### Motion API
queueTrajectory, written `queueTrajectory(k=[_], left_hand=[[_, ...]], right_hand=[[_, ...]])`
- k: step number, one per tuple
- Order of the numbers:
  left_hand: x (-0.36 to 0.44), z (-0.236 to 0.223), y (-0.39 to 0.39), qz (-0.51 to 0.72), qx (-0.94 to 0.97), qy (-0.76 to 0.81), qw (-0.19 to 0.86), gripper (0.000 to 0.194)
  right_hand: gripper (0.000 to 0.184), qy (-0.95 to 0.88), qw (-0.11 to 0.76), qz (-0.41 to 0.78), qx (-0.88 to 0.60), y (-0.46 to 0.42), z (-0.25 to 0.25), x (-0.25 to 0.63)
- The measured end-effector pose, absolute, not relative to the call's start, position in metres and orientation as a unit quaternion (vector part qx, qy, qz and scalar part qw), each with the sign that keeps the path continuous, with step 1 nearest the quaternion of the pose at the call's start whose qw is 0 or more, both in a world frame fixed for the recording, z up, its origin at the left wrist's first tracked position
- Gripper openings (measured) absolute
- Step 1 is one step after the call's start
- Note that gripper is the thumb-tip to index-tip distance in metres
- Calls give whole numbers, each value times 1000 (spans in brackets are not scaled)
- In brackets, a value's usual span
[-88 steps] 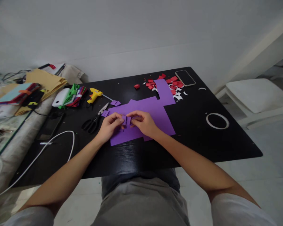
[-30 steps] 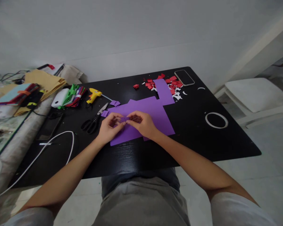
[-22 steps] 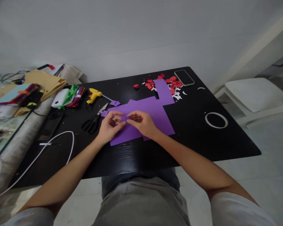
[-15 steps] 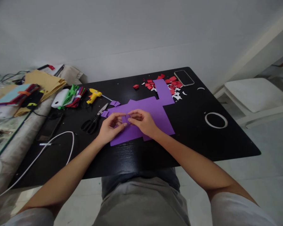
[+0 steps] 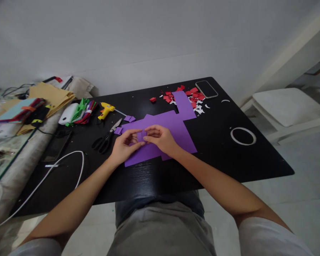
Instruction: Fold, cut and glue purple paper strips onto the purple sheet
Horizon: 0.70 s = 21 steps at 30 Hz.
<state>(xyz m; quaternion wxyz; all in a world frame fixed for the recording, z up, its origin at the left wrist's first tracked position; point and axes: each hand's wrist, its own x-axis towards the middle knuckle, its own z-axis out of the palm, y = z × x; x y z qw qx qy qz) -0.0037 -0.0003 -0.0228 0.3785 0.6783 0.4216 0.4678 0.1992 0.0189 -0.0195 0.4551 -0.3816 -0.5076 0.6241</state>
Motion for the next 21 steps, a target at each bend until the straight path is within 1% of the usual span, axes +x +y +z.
queueTrajectory(k=[5,10,14,17,21], left_hand=[[-2,-23,-1,459,680,420,388,43],[-1,-23,-2,450,683,410,404,46],[-4,-21,-3,446,691,401,404,36],[-5,-20,-3,444,684,427,390,27],[-4,-21,-2,434,675,447,396,25]], right_hand=[[37,-531,442,611,-387,18,-21,197],[29,-550,435,603,-380,16,-19,195],[28,-563,438,579,-395,17,-19,196],[27,-570,434,576,-393,18,-20,196],[32,-556,443,585,-391,17,-22,195]])
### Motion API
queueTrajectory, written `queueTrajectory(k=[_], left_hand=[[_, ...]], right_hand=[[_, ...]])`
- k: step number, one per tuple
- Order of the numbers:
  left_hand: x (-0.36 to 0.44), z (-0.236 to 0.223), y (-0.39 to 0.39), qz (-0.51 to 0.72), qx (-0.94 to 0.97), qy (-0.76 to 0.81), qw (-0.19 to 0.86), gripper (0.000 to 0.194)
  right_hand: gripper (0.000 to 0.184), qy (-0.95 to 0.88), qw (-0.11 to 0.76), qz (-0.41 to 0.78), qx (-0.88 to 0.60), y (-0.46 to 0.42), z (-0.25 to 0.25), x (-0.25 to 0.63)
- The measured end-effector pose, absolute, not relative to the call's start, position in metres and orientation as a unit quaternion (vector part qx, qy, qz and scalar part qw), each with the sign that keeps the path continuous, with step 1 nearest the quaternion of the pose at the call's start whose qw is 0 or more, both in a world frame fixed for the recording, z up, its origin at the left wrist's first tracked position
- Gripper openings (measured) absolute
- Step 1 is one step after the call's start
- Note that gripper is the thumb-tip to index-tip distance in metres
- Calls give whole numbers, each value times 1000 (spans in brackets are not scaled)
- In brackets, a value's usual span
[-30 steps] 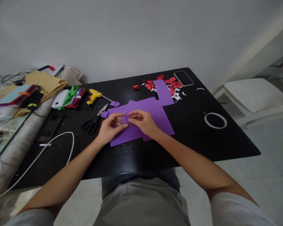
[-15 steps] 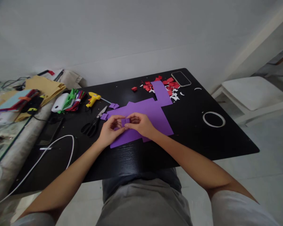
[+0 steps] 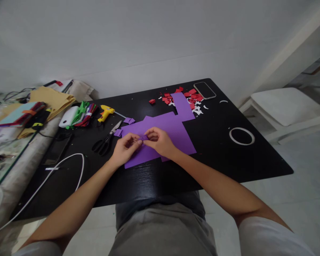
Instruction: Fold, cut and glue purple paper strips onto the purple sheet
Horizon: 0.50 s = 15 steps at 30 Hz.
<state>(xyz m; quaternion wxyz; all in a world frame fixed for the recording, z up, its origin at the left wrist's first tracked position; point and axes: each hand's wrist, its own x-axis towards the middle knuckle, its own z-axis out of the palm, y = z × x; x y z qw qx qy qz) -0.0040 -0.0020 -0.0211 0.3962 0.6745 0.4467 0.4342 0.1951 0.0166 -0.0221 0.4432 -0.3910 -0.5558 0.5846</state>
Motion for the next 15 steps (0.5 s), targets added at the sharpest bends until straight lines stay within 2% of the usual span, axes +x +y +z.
queueTrajectory(k=[8,15], left_hand=[[-4,-21,-2,415,689,454,383,22],[-2,-18,-2,419,691,459,370,29]], right_hand=[[39,-555,439,583,-399,17,-23,196],[40,-574,430,576,-393,16,-26,196]])
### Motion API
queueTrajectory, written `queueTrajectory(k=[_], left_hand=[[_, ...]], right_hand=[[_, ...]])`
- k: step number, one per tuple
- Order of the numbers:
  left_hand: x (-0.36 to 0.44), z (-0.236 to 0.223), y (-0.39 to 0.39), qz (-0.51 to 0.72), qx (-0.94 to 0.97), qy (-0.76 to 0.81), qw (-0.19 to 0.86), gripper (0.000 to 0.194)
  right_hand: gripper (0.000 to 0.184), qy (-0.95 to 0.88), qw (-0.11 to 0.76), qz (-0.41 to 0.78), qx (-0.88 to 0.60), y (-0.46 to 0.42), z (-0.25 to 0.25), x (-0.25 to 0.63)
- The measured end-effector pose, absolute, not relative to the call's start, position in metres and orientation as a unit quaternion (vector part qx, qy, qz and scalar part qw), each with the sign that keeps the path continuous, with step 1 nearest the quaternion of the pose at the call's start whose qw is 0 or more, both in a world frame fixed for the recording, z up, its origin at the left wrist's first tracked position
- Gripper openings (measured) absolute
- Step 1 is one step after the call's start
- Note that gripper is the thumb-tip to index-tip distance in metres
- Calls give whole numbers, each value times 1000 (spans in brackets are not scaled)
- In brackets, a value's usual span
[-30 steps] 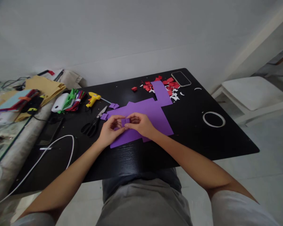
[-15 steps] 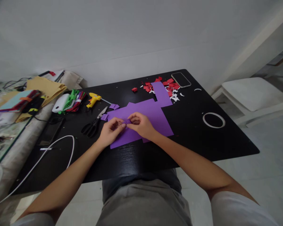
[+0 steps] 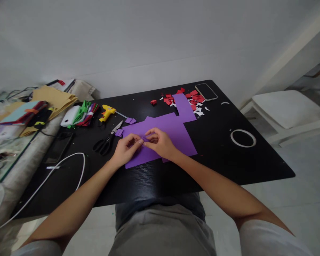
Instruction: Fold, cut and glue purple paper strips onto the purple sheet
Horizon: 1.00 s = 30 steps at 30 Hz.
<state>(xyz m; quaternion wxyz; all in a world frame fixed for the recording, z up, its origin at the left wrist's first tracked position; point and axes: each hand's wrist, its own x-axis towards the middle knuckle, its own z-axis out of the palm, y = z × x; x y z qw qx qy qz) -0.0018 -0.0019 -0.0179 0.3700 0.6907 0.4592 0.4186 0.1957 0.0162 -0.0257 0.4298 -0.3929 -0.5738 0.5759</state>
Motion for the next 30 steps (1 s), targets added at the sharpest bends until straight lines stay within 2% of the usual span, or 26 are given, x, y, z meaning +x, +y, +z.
queueTrajectory(k=[10,15,23,30], left_hand=[[-4,-17,1,424,631,450,469,40],[-4,-19,0,413,636,451,470,36],[-3,-18,-3,407,685,471,378,30],[-3,-19,-2,400,645,479,440,35]], right_hand=[[39,-542,456,585,-396,18,-23,198],[40,-558,445,583,-388,17,-22,198],[45,-545,449,575,-413,20,-26,198],[39,-494,455,619,-407,19,-23,196]])
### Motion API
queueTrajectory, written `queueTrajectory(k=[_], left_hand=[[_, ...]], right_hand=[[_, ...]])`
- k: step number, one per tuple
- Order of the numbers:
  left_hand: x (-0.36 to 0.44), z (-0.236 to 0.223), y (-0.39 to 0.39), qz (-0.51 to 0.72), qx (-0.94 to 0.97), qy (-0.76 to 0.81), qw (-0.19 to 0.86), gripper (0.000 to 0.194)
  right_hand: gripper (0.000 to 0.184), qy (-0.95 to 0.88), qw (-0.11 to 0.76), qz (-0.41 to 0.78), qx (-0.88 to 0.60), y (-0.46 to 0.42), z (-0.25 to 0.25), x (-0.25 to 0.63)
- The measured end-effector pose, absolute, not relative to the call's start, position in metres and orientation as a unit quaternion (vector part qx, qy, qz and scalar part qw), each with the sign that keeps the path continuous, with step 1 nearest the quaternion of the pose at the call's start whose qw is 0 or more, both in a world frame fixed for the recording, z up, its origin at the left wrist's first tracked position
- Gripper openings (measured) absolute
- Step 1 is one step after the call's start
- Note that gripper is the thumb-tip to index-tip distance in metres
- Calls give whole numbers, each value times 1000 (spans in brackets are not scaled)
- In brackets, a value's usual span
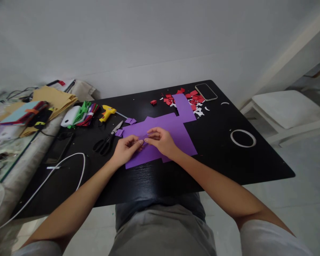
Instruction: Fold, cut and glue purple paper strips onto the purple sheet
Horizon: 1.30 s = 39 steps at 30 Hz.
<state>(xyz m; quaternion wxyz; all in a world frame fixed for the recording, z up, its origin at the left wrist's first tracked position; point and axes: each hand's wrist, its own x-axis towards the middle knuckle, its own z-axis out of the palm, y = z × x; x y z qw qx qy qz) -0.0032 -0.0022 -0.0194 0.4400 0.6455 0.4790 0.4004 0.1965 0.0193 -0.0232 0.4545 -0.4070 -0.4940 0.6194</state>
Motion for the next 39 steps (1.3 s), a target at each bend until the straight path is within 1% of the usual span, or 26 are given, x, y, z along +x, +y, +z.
queueTrajectory(k=[4,8,17,24,29,32,35,39], left_hand=[[-5,-21,0,381,627,470,491,34],[-7,-21,2,354,628,459,519,31],[-4,-24,-1,391,631,461,486,31],[-3,-22,-1,387,613,461,512,31],[0,-20,-1,399,580,459,542,34],[0,-20,0,401,581,459,539,35],[-2,-22,0,393,598,463,524,32],[-3,-23,-1,376,655,479,447,27]], right_hand=[[39,-489,451,625,-409,18,-24,196],[40,-511,438,620,-404,17,-24,197],[29,-477,436,662,-380,21,-17,199],[40,-469,451,640,-408,19,-16,199],[27,-443,446,665,-403,21,-15,198],[26,-449,445,669,-391,21,-16,197],[31,-484,439,645,-396,20,-19,197],[35,-520,447,605,-405,19,-22,197]])
